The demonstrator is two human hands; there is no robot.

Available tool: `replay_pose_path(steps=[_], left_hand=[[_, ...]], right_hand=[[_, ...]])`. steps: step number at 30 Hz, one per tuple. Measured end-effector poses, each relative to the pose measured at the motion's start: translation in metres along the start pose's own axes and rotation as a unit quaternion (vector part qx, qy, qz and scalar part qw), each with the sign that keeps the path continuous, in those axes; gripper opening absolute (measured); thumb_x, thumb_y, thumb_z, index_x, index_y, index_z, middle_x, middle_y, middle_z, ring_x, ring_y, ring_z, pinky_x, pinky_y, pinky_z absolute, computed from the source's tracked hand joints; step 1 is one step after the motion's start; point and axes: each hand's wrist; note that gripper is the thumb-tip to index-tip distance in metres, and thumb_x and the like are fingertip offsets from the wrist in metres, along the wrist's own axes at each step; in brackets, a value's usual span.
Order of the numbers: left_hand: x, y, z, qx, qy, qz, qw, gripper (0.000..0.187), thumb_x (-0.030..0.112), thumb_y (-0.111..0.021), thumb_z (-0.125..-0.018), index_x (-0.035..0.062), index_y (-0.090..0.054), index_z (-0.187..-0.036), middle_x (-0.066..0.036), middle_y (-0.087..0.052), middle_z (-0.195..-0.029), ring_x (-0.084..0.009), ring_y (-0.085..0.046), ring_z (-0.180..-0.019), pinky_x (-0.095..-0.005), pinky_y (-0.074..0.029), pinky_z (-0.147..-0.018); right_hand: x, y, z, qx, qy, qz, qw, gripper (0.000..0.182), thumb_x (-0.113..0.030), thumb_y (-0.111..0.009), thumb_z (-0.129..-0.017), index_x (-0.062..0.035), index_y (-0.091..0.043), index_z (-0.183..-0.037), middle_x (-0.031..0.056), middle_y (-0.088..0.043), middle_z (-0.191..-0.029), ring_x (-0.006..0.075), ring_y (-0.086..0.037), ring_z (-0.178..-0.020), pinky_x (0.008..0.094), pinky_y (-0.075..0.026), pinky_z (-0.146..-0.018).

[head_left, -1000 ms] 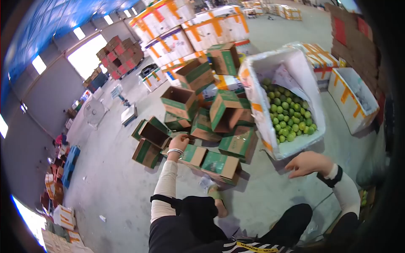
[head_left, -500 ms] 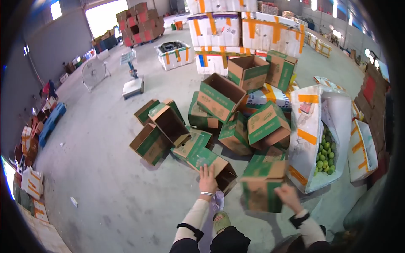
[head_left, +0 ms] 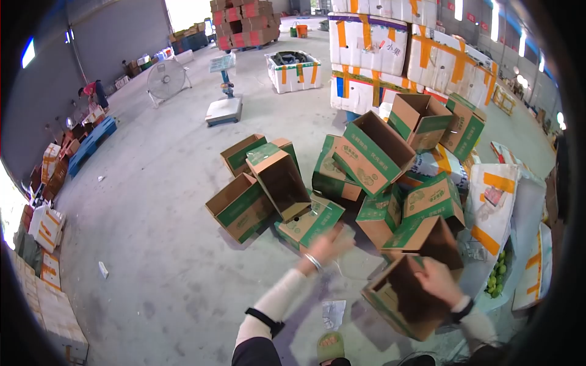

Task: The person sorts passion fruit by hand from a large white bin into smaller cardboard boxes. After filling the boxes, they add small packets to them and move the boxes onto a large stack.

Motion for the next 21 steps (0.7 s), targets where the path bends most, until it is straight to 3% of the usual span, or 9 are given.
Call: replay_pose_path(steps=[2, 4, 6, 7, 10, 11, 15, 16, 21], left_hand=[[-0.067, 0.058, -0.063, 0.435, 0.011, -0.052, 0.899, 0.062, 0.035, -0.077, -0.073, -0.0013, -0.057, -0.119, -0.023, -0.061, -0.113, -0.0368, -0.058, -0.108, -0.0422, -0.045, -0.095], [-0.102, 0.109, -0.074, 0.595, 0.171, -0.091, 0.78, 0.09, 0.027, -0.082, -0.069, -0.0058, -0.032, -0.138, -0.026, -0.042, -0.136, -0.04, -0.04, -0.127, -0.0433, -0.034, -0.107], [-0.13, 0.119, -0.078, 0.493, 0.339, -0.107, 0.794, 0.122, 0.042, -0.086, -0.06, -0.0029, -0.014, -0.147, -0.028, -0.022, -0.148, -0.0411, -0.022, -0.139, -0.0449, -0.026, -0.113], [-0.141, 0.122, -0.076, 0.503, 0.297, -0.163, 0.795, 0.123, 0.049, -0.083, -0.058, -0.0001, -0.015, -0.148, -0.027, -0.021, -0.15, -0.0417, -0.018, -0.141, -0.0481, -0.023, -0.114], [-0.154, 0.144, -0.079, 0.448, 0.302, -0.211, 0.814, 0.11, 0.037, -0.074, -0.061, 0.009, -0.016, -0.15, -0.024, -0.016, -0.154, -0.0417, -0.013, -0.143, -0.0517, -0.016, -0.115], [-0.165, 0.151, -0.075, 0.441, 0.268, -0.273, 0.812, 0.088, 0.034, -0.068, -0.065, 0.0124, -0.038, -0.144, -0.023, -0.018, -0.154, -0.0424, -0.011, -0.144, -0.0511, -0.016, -0.115], [-0.209, 0.182, -0.039, 0.271, 0.298, -0.233, 0.885, 0.039, 0.033, -0.058, -0.076, 0.0165, -0.072, -0.107, -0.013, -0.052, -0.135, -0.0299, -0.038, -0.133, -0.0511, -0.023, -0.111], [-0.219, 0.181, -0.04, 0.295, 0.307, -0.216, 0.879, 0.031, 0.031, -0.057, -0.077, 0.0132, -0.072, -0.098, -0.014, -0.066, -0.11, -0.0299, -0.059, -0.107, -0.0498, -0.039, -0.098], [-0.183, 0.172, -0.004, 0.445, 0.265, -0.219, 0.827, 0.023, 0.026, -0.056, -0.08, 0.0041, -0.062, -0.081, -0.022, -0.065, -0.081, -0.0438, -0.061, -0.079, -0.0477, -0.049, -0.071]], right_hand=[[-0.008, 0.059, 0.013, -0.02, -0.007, -0.019, 1.0, 0.032, -0.015, -0.067, -0.079, 0.0013, -0.055, -0.105, 0.022, -0.059, -0.091, 0.0422, -0.059, -0.086, 0.0461, -0.048, -0.073], [-0.019, 0.106, 0.033, -0.003, -0.069, -0.067, 0.995, 0.039, -0.011, -0.064, -0.081, 0.0019, -0.054, -0.117, 0.0217, -0.062, -0.101, 0.0388, -0.061, -0.094, 0.0406, -0.048, -0.08], [-0.017, 0.122, 0.055, 0.036, -0.159, -0.173, 0.971, 0.044, -0.006, -0.061, -0.082, 0.0024, -0.051, -0.125, 0.0166, -0.063, -0.11, 0.0292, -0.062, -0.102, 0.035, -0.046, -0.09], [-0.01, 0.12, 0.073, 0.067, -0.204, -0.238, 0.947, 0.045, -0.004, -0.059, -0.083, 0.0028, -0.05, -0.127, 0.0133, -0.063, -0.114, 0.0234, -0.06, -0.107, 0.0329, -0.044, -0.095], [0.025, 0.124, 0.13, 0.055, -0.257, -0.278, 0.924, 0.054, -0.006, -0.063, -0.083, 0.0014, -0.043, -0.133, 0.0082, -0.058, -0.119, 0.0175, -0.053, -0.111, 0.0318, -0.04, -0.098], [0.037, 0.124, 0.15, 0.054, -0.282, -0.267, 0.92, 0.055, -0.008, -0.064, -0.083, 0.0017, -0.043, -0.133, 0.0088, -0.058, -0.12, 0.0179, -0.054, -0.112, 0.032, -0.04, -0.099], [0.064, 0.121, 0.191, 0.11, -0.337, -0.219, 0.909, 0.058, -0.008, -0.064, -0.084, 0.0015, -0.041, -0.135, 0.0102, -0.057, -0.122, 0.0178, -0.053, -0.114, 0.0328, -0.04, -0.1], [0.053, 0.123, 0.181, 0.104, -0.363, -0.297, 0.877, 0.057, -0.008, -0.063, -0.085, 0.0016, -0.041, -0.136, 0.0106, -0.056, -0.123, 0.0175, -0.052, -0.114, 0.032, -0.04, -0.1], [-0.013, 0.121, 0.113, 0.058, -0.325, -0.212, 0.92, 0.044, -0.006, -0.061, -0.083, 0.0042, -0.051, -0.124, 0.0115, -0.063, -0.109, 0.0179, -0.058, -0.104, 0.0311, -0.043, -0.093]])
Point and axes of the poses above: each hand's wrist, its own z-axis away from the middle knuckle, its own y-axis out of the back of the hand, x = y × z
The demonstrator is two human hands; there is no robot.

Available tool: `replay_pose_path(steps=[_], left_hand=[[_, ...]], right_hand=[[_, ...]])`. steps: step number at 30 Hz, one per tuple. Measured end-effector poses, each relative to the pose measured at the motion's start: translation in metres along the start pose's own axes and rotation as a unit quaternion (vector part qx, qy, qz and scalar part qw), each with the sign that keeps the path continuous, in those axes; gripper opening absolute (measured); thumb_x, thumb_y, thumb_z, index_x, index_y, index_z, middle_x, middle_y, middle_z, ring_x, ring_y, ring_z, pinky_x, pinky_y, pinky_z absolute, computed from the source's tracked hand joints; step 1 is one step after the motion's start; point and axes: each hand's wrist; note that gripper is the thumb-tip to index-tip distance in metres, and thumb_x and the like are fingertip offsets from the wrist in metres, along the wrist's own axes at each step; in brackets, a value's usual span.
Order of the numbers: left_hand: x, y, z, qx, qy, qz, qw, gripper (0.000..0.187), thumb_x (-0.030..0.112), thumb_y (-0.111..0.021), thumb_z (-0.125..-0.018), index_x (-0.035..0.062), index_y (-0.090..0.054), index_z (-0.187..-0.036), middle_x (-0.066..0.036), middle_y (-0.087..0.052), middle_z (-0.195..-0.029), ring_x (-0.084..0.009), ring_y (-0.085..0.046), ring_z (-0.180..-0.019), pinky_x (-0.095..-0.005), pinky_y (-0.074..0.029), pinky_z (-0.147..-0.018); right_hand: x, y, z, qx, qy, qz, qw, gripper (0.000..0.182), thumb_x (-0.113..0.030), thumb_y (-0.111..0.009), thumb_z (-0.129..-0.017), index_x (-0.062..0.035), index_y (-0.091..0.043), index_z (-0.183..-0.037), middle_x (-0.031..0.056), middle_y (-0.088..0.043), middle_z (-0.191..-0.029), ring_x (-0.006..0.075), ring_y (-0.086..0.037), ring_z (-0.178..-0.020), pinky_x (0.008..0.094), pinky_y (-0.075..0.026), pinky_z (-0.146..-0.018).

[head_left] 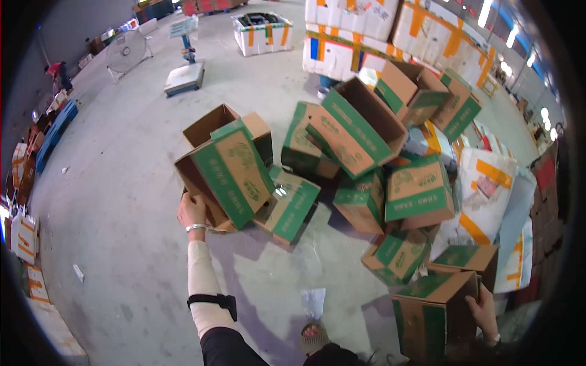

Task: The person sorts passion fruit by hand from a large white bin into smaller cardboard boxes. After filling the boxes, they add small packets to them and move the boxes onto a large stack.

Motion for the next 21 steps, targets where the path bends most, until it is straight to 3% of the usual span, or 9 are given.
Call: replay_pose_path(steps=[4, 5, 8, 10, 14, 16, 18, 20, 21], left_hand=[[-0.073, -0.037, 0.008, -0.004, -0.051, -0.008, 0.999, 0.024, 0.026, -0.062, -0.076, 0.0041, -0.065, -0.085, -0.021, -0.067, -0.086, -0.0405, -0.063, -0.087, -0.0468, -0.049, -0.076], [-0.052, -0.017, 0.023, -0.09, 0.013, 0.044, 0.995, 0.029, 0.025, -0.065, -0.074, 0.0051, -0.064, -0.095, -0.021, -0.068, -0.092, -0.0391, -0.064, -0.092, -0.0457, -0.05, -0.079], [-0.032, -0.014, 0.048, -0.069, -0.004, -0.042, 0.997, 0.038, 0.024, -0.065, -0.075, 0.0082, -0.059, -0.108, -0.02, -0.069, -0.096, -0.0387, -0.064, -0.094, -0.045, -0.051, -0.08], [-0.021, 0.004, 0.064, -0.07, 0.067, 0.009, 0.995, 0.042, 0.021, -0.063, -0.077, 0.0101, -0.054, -0.116, -0.021, -0.069, -0.095, -0.0405, -0.064, -0.095, -0.0466, -0.051, -0.08], [-0.036, 0.06, 0.105, 0.091, 0.075, 0.024, 0.993, 0.045, 0.014, -0.06, -0.082, 0.0051, -0.05, -0.124, -0.026, -0.065, -0.103, -0.0426, -0.063, -0.091, -0.0471, -0.051, -0.08], [-0.092, 0.08, 0.139, 0.133, -0.043, 0.151, 0.979, 0.053, 0.006, -0.059, -0.083, 0.0001, -0.042, -0.133, -0.021, -0.063, -0.109, -0.031, -0.063, -0.088, -0.0396, -0.051, -0.078], [-0.048, 0.163, 0.203, 0.007, 0.075, 0.302, 0.95, 0.049, 0.004, -0.054, -0.089, -0.0032, -0.038, -0.135, -0.009, -0.056, -0.102, -0.0135, -0.052, -0.082, -0.0285, -0.048, -0.071], [-0.024, 0.21, 0.255, -0.072, 0.077, 0.372, 0.922, 0.046, 0.0, -0.049, -0.09, -0.0031, -0.036, -0.134, -0.009, -0.052, -0.106, -0.0142, -0.053, -0.086, -0.0274, -0.048, -0.072], [-0.048, 0.2, 0.275, -0.072, 0.012, 0.357, 0.931, 0.043, 0.0, -0.048, -0.09, -0.0031, -0.038, -0.132, -0.009, -0.052, -0.107, -0.0188, -0.055, -0.088, -0.0301, -0.049, -0.076]], right_hand=[[0.046, -0.026, 0.014, -0.039, 0.026, 0.079, 0.996, 0.032, -0.011, -0.065, -0.081, 0.0047, -0.056, -0.108, 0.0181, -0.065, -0.089, 0.025, -0.063, -0.082, 0.0354, -0.049, -0.075], [0.074, -0.037, 0.017, -0.058, 0.024, 0.093, 0.994, 0.033, -0.013, -0.065, -0.082, 0.0039, -0.055, -0.108, 0.0183, -0.064, -0.087, 0.0254, -0.063, -0.081, 0.0369, -0.049, -0.073], [0.125, -0.068, 0.031, -0.099, -0.089, 0.179, 0.975, 0.035, -0.016, -0.067, -0.08, 0.0038, -0.055, -0.106, 0.0228, -0.064, -0.086, 0.0325, -0.064, -0.079, 0.0397, -0.05, -0.071], [0.207, -0.096, 0.042, 0.007, -0.025, 0.178, 0.984, 0.033, -0.016, -0.069, -0.078, 0.0046, -0.054, -0.099, 0.0248, -0.063, -0.083, 0.0395, -0.064, -0.08, 0.0431, -0.049, -0.069], [0.252, -0.125, 0.064, 0.024, -0.08, 0.18, 0.98, 0.034, -0.016, -0.069, -0.079, 0.005, -0.054, -0.1, 0.027, -0.063, -0.083, 0.0417, -0.063, -0.08, 0.05, -0.05, -0.072], [0.268, -0.139, 0.072, -0.025, -0.088, 0.329, 0.94, 0.038, -0.015, -0.066, -0.08, 0.006, -0.051, -0.107, 0.0282, -0.063, -0.084, 0.0415, -0.064, -0.083, 0.0505, -0.051, -0.074], [0.247, -0.137, 0.068, -0.04, -0.094, 0.304, 0.947, 0.05, -0.016, -0.065, -0.08, 0.0068, -0.044, -0.119, 0.027, -0.064, -0.081, 0.0423, -0.064, -0.08, 0.0516, -0.051, -0.073], [0.234, -0.133, 0.079, -0.037, -0.095, 0.288, 0.952, 0.055, -0.016, -0.064, -0.081, 0.0056, -0.04, -0.126, 0.0254, -0.065, -0.078, 0.0434, -0.064, -0.075, 0.0521, -0.052, -0.071], [0.235, -0.131, 0.083, -0.033, -0.115, 0.289, 0.95, 0.056, -0.016, -0.062, -0.081, 0.0054, -0.038, -0.128, 0.026, -0.066, -0.08, 0.0434, -0.065, -0.077, 0.0517, -0.052, -0.071]])
Point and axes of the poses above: each hand's wrist, its own z-axis away from the middle knuckle, its own y-axis out of the back of the hand, x = y × z
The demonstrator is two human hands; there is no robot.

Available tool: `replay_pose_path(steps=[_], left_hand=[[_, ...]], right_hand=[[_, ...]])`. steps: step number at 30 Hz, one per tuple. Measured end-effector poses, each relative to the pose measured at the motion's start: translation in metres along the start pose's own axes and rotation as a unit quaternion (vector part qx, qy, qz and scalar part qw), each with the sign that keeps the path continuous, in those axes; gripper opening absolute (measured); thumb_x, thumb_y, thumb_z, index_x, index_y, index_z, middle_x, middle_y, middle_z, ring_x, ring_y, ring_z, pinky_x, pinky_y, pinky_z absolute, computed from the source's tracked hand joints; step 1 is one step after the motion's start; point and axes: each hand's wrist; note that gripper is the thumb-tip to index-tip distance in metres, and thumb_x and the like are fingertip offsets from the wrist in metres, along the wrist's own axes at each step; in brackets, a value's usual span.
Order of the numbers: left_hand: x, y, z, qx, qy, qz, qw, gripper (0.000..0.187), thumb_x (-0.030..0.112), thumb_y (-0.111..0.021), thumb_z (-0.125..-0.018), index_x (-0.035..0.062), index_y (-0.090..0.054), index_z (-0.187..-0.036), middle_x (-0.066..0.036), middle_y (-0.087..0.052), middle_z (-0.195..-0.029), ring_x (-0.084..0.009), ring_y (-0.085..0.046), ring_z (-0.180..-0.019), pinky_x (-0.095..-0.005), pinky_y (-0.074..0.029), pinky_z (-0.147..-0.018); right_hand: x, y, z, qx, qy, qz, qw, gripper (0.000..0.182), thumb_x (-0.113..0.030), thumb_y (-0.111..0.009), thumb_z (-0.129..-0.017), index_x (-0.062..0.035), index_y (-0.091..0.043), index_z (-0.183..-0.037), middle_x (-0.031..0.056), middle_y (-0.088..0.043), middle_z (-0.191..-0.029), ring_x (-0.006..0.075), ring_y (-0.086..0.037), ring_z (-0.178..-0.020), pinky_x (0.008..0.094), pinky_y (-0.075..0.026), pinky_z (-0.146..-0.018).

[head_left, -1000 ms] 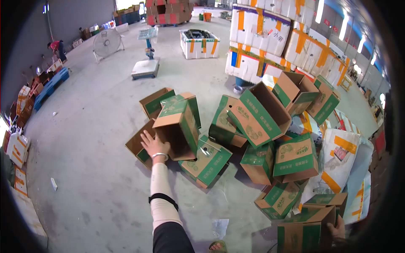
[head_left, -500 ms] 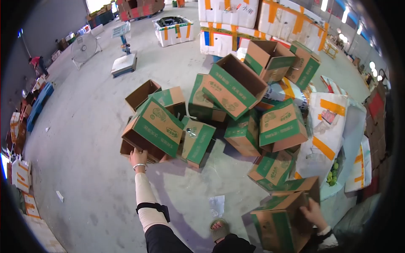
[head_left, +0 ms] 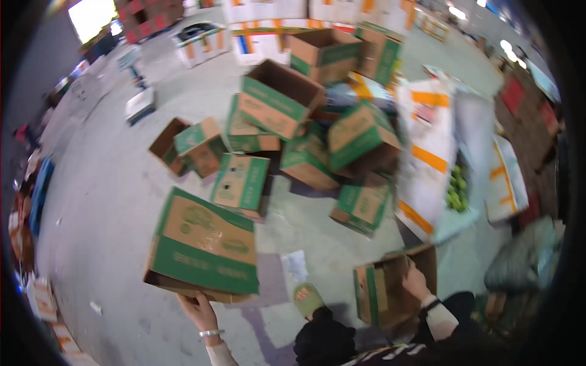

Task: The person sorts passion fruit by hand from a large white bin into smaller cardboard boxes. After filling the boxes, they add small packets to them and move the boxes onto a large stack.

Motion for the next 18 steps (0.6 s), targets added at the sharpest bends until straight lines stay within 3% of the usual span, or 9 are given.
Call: replay_pose_path(steps=[3, 5, 6, 7, 10, 13, 15, 16, 18], left_hand=[[0.026, -0.035, 0.048, -0.187, -0.061, -0.056, 0.979, 0.033, -0.002, -0.054, -0.085, -0.0046, -0.045, -0.117, -0.017, -0.056, -0.1, -0.0222, -0.056, -0.082, -0.0339, -0.049, -0.076], [0.059, -0.084, 0.08, -0.3, -0.133, -0.135, 0.935, 0.025, 0.001, -0.059, -0.08, -0.0004, -0.047, -0.101, -0.019, -0.056, -0.082, -0.0326, -0.056, -0.068, -0.0383, -0.047, -0.064], [0.067, -0.109, 0.097, -0.357, -0.101, -0.144, 0.917, 0.023, 0.004, -0.062, -0.078, 0.0015, -0.046, -0.096, -0.021, -0.058, -0.081, -0.0386, -0.058, -0.068, -0.0423, -0.048, -0.061], [0.051, -0.134, 0.115, -0.375, -0.202, -0.149, 0.892, 0.024, 0.009, -0.063, -0.079, 0.0032, -0.048, -0.097, -0.022, -0.06, -0.077, -0.0424, -0.06, -0.067, -0.0468, -0.048, -0.058], [0.082, -0.196, 0.166, -0.469, -0.296, -0.143, 0.82, 0.022, 0.021, -0.062, -0.081, 0.0061, -0.051, -0.092, -0.02, -0.063, -0.071, -0.0407, -0.062, -0.064, -0.0492, -0.049, -0.057], [0.099, -0.242, 0.212, -0.641, -0.267, -0.311, 0.649, 0.035, 0.03, -0.056, -0.086, -0.0004, -0.047, -0.101, -0.025, -0.067, -0.082, -0.044, -0.066, -0.081, -0.0529, -0.051, -0.073], [0.097, -0.254, 0.224, -0.709, -0.218, -0.293, 0.603, 0.059, 0.045, -0.06, -0.087, -0.0056, -0.042, -0.11, -0.03, -0.066, -0.09, -0.0455, -0.064, -0.089, -0.0501, -0.051, -0.079], [0.086, -0.251, 0.221, -0.708, -0.218, -0.314, 0.593, 0.06, 0.047, -0.059, -0.087, -0.0064, -0.046, -0.11, -0.03, -0.066, -0.09, -0.0442, -0.065, -0.089, -0.0485, -0.052, -0.079], [0.066, -0.243, 0.21, -0.701, -0.213, -0.338, 0.591, 0.062, 0.049, -0.058, -0.087, -0.0073, -0.05, -0.111, -0.029, -0.066, -0.09, -0.043, -0.065, -0.089, -0.0469, -0.052, -0.079]], right_hand=[[0.006, 0.023, 0.016, 0.002, -0.063, -0.046, 0.997, 0.066, -0.018, -0.06, -0.083, 0.0051, -0.027, -0.135, 0.0289, -0.065, -0.089, 0.0447, -0.064, -0.084, 0.0527, -0.051, -0.075], [0.04, 0.018, 0.015, 0.035, -0.109, -0.065, 0.991, 0.063, -0.019, -0.058, -0.084, 0.0028, -0.029, -0.135, 0.0297, -0.065, -0.091, 0.045, -0.064, -0.086, 0.0537, -0.05, -0.076], [0.049, 0.024, 0.018, 0.059, -0.129, -0.067, 0.988, 0.06, -0.018, -0.058, -0.084, 0.0019, -0.031, -0.134, 0.0295, -0.065, -0.091, 0.0443, -0.064, -0.087, 0.0529, -0.05, -0.078], [0.064, 0.025, 0.021, 0.072, -0.147, -0.073, 0.984, 0.06, -0.018, -0.058, -0.084, 0.0019, -0.031, -0.134, 0.0295, -0.065, -0.091, 0.0443, -0.064, -0.087, 0.0529, -0.05, -0.078], [0.087, 0.032, 0.016, 0.113, -0.16, -0.081, 0.977, 0.061, -0.017, -0.057, -0.084, 0.0018, -0.031, -0.136, 0.0285, -0.065, -0.092, 0.0437, -0.064, -0.087, 0.0523, -0.051, -0.078], [0.097, 0.041, 0.011, 0.091, -0.235, -0.089, 0.964, 0.073, -0.017, -0.062, -0.083, 0.0021, -0.025, -0.143, 0.0259, -0.065, -0.101, 0.0401, -0.064, -0.095, 0.0487, -0.051, -0.08], [0.097, 0.034, 0.016, 0.116, -0.193, -0.025, 0.974, 0.076, -0.025, -0.065, -0.084, 0.0013, -0.025, -0.144, 0.0269, -0.061, -0.114, 0.0412, -0.06, -0.105, 0.0496, -0.05, -0.084], [0.084, 0.039, 0.027, 0.14, -0.152, -0.033, 0.978, 0.083, -0.037, -0.068, -0.082, 0.0008, -0.026, -0.144, 0.0281, -0.056, -0.121, 0.0426, -0.056, -0.111, 0.0514, -0.047, -0.088], [0.046, 0.04, 0.049, 0.113, -0.143, -0.113, 0.977, 0.088, -0.042, -0.07, -0.079, 0.0, -0.027, -0.144, 0.0285, -0.056, -0.12, 0.0423, -0.056, -0.109, 0.0515, -0.047, -0.089]])
Point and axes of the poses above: each hand's wrist, its own z-axis away from the middle knuckle, its own y-axis out of the back of the hand, x = y × z
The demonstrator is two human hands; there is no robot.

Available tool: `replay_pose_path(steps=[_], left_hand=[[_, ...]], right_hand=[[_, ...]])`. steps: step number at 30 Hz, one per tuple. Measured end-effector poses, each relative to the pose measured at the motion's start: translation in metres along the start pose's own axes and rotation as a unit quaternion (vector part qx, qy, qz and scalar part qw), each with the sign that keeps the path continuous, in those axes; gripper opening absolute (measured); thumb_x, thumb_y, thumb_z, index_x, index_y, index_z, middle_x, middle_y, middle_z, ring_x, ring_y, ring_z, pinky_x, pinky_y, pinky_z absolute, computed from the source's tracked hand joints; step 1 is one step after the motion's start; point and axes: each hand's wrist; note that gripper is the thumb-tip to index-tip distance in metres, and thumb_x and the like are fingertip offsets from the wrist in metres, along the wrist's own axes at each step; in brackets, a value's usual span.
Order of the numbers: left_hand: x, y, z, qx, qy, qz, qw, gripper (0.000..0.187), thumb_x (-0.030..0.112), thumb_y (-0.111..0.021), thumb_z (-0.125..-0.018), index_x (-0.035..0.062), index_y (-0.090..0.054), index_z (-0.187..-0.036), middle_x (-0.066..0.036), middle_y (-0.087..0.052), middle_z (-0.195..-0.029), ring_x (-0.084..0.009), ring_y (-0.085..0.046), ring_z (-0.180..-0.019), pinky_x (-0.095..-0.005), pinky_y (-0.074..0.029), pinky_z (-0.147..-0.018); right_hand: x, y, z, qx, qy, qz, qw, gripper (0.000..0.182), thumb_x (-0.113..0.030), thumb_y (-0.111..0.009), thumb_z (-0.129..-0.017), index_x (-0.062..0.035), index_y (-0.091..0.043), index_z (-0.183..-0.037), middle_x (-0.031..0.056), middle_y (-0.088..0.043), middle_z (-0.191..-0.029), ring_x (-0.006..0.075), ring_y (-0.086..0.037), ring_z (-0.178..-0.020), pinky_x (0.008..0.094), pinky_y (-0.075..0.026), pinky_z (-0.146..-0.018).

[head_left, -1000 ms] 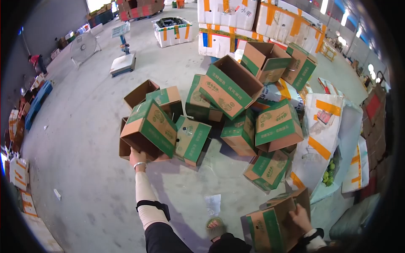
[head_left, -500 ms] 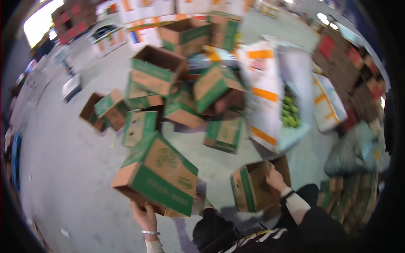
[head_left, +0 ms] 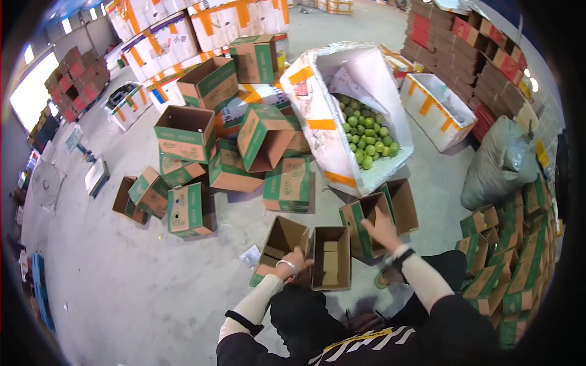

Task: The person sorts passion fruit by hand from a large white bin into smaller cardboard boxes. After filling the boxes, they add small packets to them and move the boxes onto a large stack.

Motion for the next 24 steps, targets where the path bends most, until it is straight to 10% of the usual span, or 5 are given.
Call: replay_pose_path(steps=[2, 13, 18, 20, 24], left_hand=[[-0.03, -0.01, 0.013, -0.21, 0.032, -0.035, 0.977, 0.054, 0.046, -0.053, -0.088, -0.0052, -0.062, -0.102, -0.028, -0.066, -0.093, -0.0422, -0.065, -0.091, -0.0466, -0.052, -0.08], [0.002, -0.06, -0.035, 0.043, -0.157, 0.081, 0.983, 0.033, 0.026, -0.053, -0.089, -0.0022, -0.059, -0.104, -0.029, -0.064, -0.084, -0.0457, -0.062, -0.08, -0.0503, -0.05, -0.075], [0.023, -0.061, -0.078, -0.128, -0.17, 0.299, 0.93, 0.055, 0.041, -0.054, -0.093, -0.0004, -0.051, -0.13, -0.019, -0.07, -0.096, -0.0385, -0.067, -0.079, -0.0416, -0.052, -0.079], [0.014, 0.0, -0.098, -0.035, -0.132, 0.292, 0.947, 0.045, 0.04, -0.056, -0.092, 0.0049, -0.062, -0.119, -0.018, -0.07, -0.1, -0.0361, -0.067, -0.081, -0.0406, -0.052, -0.077], [-0.112, 0.031, -0.216, 0.44, 0.06, 0.222, 0.868, 0.04, 0.035, -0.061, -0.088, 0.0039, -0.063, -0.113, -0.021, -0.067, -0.098, -0.0389, -0.065, -0.089, -0.0446, -0.052, -0.078]], right_hand=[[-0.014, -0.03, 0.03, -0.072, -0.009, -0.071, 0.995, 0.097, -0.049, -0.073, -0.073, -0.0012, -0.027, -0.144, 0.0293, -0.056, -0.118, 0.0428, -0.057, -0.107, 0.0516, -0.046, -0.091], [0.033, -0.062, 0.053, 0.025, 0.01, 0.028, 0.999, 0.043, -0.025, -0.06, -0.087, -0.006, -0.049, -0.124, 0.0234, -0.066, -0.084, 0.0425, -0.064, -0.078, 0.0519, -0.05, -0.069], [0.066, -0.065, -0.003, 0.152, -0.08, 0.086, 0.981, 0.038, -0.033, -0.062, -0.087, -0.009, -0.054, -0.115, 0.0184, -0.065, -0.091, 0.0389, -0.063, -0.085, 0.0468, -0.05, -0.074], [0.072, -0.066, -0.018, 0.145, -0.084, 0.112, 0.979, 0.041, -0.034, -0.063, -0.087, -0.0081, -0.053, -0.118, 0.0191, -0.062, -0.097, 0.0393, -0.06, -0.092, 0.0475, -0.049, -0.077], [0.007, -0.011, -0.052, 0.147, 0.011, 0.117, 0.982, 0.052, -0.036, -0.066, -0.084, -0.0057, -0.052, -0.124, 0.017, -0.058, -0.11, 0.036, -0.056, -0.105, 0.0458, -0.048, -0.084]])
Point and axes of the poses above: each hand's wrist, its own z-axis away from the middle knuckle, its own y-axis out of the back of the hand, x = y × z
